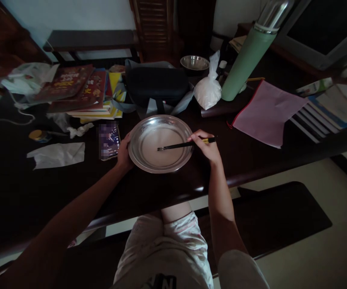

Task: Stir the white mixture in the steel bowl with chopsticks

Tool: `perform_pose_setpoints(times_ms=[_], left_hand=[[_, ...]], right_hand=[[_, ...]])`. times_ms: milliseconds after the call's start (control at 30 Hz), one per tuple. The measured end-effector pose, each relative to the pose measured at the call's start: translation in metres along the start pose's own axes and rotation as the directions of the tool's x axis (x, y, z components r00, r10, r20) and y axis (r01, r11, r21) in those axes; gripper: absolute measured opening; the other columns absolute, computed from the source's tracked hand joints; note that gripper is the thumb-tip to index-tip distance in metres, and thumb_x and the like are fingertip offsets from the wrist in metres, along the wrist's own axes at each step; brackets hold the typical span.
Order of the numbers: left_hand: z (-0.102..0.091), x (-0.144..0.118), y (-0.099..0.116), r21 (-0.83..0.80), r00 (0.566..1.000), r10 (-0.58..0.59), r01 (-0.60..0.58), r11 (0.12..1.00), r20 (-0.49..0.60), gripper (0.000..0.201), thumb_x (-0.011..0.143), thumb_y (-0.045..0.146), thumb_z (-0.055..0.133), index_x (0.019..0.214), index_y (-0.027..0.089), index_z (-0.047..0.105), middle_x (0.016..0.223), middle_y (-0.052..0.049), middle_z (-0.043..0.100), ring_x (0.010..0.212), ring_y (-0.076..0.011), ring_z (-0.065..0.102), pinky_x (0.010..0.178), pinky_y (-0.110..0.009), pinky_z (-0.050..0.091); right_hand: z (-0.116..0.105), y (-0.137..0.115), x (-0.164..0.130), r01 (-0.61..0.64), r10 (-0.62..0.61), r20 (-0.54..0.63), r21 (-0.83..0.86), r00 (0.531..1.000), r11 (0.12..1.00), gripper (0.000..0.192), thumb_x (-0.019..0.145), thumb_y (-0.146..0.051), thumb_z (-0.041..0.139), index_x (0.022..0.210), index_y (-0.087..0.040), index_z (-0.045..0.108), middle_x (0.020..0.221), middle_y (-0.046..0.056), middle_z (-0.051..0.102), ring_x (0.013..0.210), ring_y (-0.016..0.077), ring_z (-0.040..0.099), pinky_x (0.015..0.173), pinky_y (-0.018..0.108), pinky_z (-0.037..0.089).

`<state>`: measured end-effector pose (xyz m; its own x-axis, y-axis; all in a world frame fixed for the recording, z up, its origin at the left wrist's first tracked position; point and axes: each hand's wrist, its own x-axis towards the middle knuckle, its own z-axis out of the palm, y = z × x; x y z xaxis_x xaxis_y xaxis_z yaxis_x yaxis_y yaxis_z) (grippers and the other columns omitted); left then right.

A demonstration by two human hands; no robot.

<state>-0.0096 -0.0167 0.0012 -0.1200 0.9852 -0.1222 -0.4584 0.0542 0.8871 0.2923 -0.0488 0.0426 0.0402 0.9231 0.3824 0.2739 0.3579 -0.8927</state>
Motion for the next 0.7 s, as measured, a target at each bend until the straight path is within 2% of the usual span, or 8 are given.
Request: perform_pose_setpoints(times_ms=[67,200,333,400,500,567,700], left_hand=[[0.0008,-0.0004,0.0007,0.000,1.000,0.008,-0.008,1.000,0.017,0.024,0.086,0.029,0.066,0.107,0.022,0.077,0.122,-0.004,0.079,0.130,-0.0275,0.065,0.119,-0.040,0.048],[0.0012,0.0002,-0.0001,-0.003,1.000,0.016,-0.016,1.000,0.021,0.024,0.086,0.030,0.067,0.106,0.022,0.078,0.122,-0.004,0.080,0.129,-0.0295,0.066,0.118,-0.041,0.048],[0.0004,0.0014,-0.0026,-0.010,1.000,0.016,-0.016,1.000,0.014,0.027,0.084,0.034,0.069,0.106,0.023,0.079,0.120,-0.004,0.080,0.130,-0.0317,0.065,0.117,-0.043,0.049],[0.0000,0.0018,-0.0031,-0.011,0.999,0.028,-0.028,1.000,0.019,0.030,0.081,0.037,0.070,0.106,0.023,0.079,0.120,-0.004,0.080,0.130,-0.0318,0.066,0.117,-0.043,0.049],[-0.0008,0.0023,-0.0034,0.011,0.998,0.048,-0.048,0.999,0.027,0.033,0.077,0.041,0.074,0.104,0.022,0.080,0.122,-0.005,0.080,0.130,-0.0305,0.066,0.117,-0.041,0.048],[-0.0016,0.0029,-0.0038,0.025,0.998,0.051,-0.052,0.998,0.026,0.035,0.074,0.043,0.075,0.103,0.023,0.080,0.122,-0.004,0.080,0.129,-0.0303,0.066,0.116,-0.040,0.049],[-0.0027,0.0042,-0.0054,0.018,0.999,0.041,-0.041,0.999,0.019,0.035,0.074,0.044,0.075,0.104,0.025,0.080,0.119,-0.004,0.081,0.127,-0.0308,0.067,0.112,-0.041,0.052]], right_hand=[[0.0003,0.0005,0.0002,0.017,-0.017,0.013,-0.021,1.000,1.000,0.043,0.088,-0.068,0.073,0.075,-0.028,0.080,0.075,0.001,0.076,0.076,0.0198,0.072,0.076,0.037,0.058],[-0.0002,0.0004,-0.0002,-0.005,0.008,-0.102,0.036,0.995,0.999,0.042,0.089,-0.065,0.074,0.073,-0.027,0.078,0.071,0.000,0.075,0.072,0.0187,0.071,0.072,0.034,0.057],[0.0009,-0.0003,-0.0002,-0.003,0.003,0.017,0.026,1.000,1.000,0.042,0.089,-0.066,0.074,0.074,-0.027,0.079,0.073,0.001,0.076,0.073,0.0188,0.072,0.074,0.035,0.057],[0.0013,0.0000,0.0002,0.009,-0.008,0.036,-0.009,0.999,1.000,0.044,0.088,-0.068,0.073,0.075,-0.026,0.080,0.076,0.001,0.077,0.077,0.0195,0.072,0.077,0.036,0.057],[0.0005,0.0011,-0.0002,-0.005,0.005,-0.074,-0.007,0.997,1.000,0.046,0.089,-0.069,0.072,0.074,-0.026,0.078,0.074,0.001,0.076,0.075,0.0192,0.072,0.074,0.035,0.057],[0.0002,0.0017,-0.0009,-0.018,0.021,-0.098,0.028,0.995,0.999,0.044,0.090,-0.067,0.072,0.073,-0.026,0.077,0.071,0.000,0.074,0.071,0.0185,0.072,0.071,0.034,0.057],[0.0008,0.0027,-0.0006,0.008,-0.008,0.023,0.007,1.000,1.000,0.043,0.089,-0.066,0.073,0.075,-0.026,0.080,0.073,0.001,0.076,0.074,0.0186,0.072,0.073,0.034,0.057]])
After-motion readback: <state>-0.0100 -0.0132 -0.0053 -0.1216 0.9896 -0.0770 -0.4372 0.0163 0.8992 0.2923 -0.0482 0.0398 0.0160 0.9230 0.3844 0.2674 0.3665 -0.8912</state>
